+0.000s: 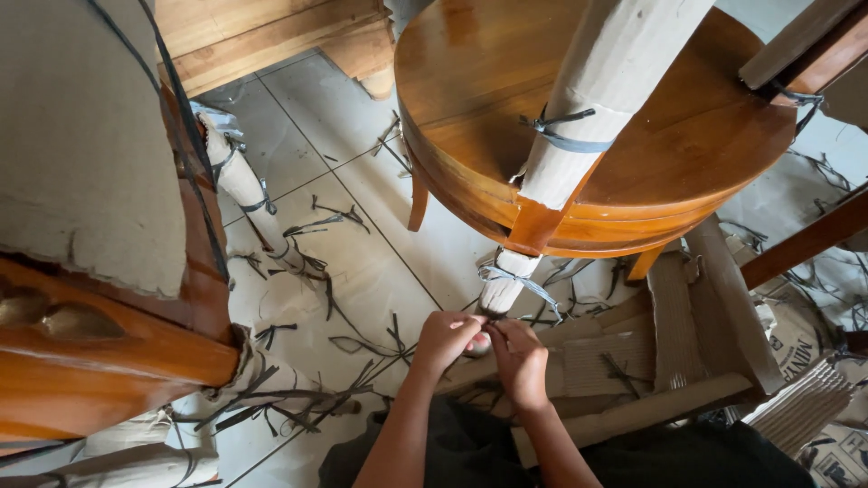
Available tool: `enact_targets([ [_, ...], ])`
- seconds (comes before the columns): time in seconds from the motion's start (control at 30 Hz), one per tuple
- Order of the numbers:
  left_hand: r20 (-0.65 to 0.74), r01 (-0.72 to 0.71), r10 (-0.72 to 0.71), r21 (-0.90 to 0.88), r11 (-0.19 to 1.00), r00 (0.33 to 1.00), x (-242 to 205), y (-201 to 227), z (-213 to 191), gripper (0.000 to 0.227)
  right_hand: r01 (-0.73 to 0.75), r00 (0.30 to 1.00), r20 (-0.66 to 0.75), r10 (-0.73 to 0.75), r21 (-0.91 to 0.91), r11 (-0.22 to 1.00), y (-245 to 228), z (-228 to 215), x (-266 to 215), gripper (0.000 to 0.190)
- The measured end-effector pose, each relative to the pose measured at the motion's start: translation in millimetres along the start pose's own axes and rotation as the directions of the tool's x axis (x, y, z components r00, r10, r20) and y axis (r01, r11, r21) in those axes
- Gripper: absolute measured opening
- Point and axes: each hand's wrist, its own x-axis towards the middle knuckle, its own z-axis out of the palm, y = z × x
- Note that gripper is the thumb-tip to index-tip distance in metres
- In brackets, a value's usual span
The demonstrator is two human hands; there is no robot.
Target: Wrapping a wooden chair leg with protective paper and securing it with multiple ties for shipping.
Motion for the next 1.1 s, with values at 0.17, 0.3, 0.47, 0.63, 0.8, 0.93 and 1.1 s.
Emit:
enact_targets([
  [0.17,0.028,-0.184,0.185,-0.059,0.981,0.982,23,-31,5,0.032,-0.313,0.947,-0.021,0.319,0.143,0.939,13,7,-7,0.011],
  [0.3,0.028,-0.168,0.169,-0.049,0.985,0.985,25,-31,7,0.033,-0.513,0.844,0.009,0.536,0.306,0.802,-13,0,5,0.012],
  [0.47,-0.046,-0.065,0.059,-0.139,0.988,0.997,17,-21,7,0.016,-0.683,0.674,0.081,0.734,0.445,0.578,-20,0,9,0.020],
  [0.63,-0.052,-0.052,0.047,-0.101,0.993,0.998,17,-25,9,0.015,-0.660,0.688,0.084,0.721,0.484,0.575,-8,4,3,0.015],
  [0.8,-0.022,-0.092,0.091,-0.071,0.993,0.996,27,-37,12,0.012,-0.656,0.716,0.073,0.695,0.412,0.632,5,7,1,0.012],
  [0.93,0.034,-0.038,0.044,-0.162,0.986,0.998,23,-32,10,0.025,-0.603,0.780,0.054,0.623,0.328,0.727,7,6,3,0.007],
  [1.1,0.084,-0.048,0.064,-0.180,0.982,0.994,31,-44,12,0.035,-0.542,0.823,0.053,0.565,0.367,0.756,7,5,8,0.006],
])
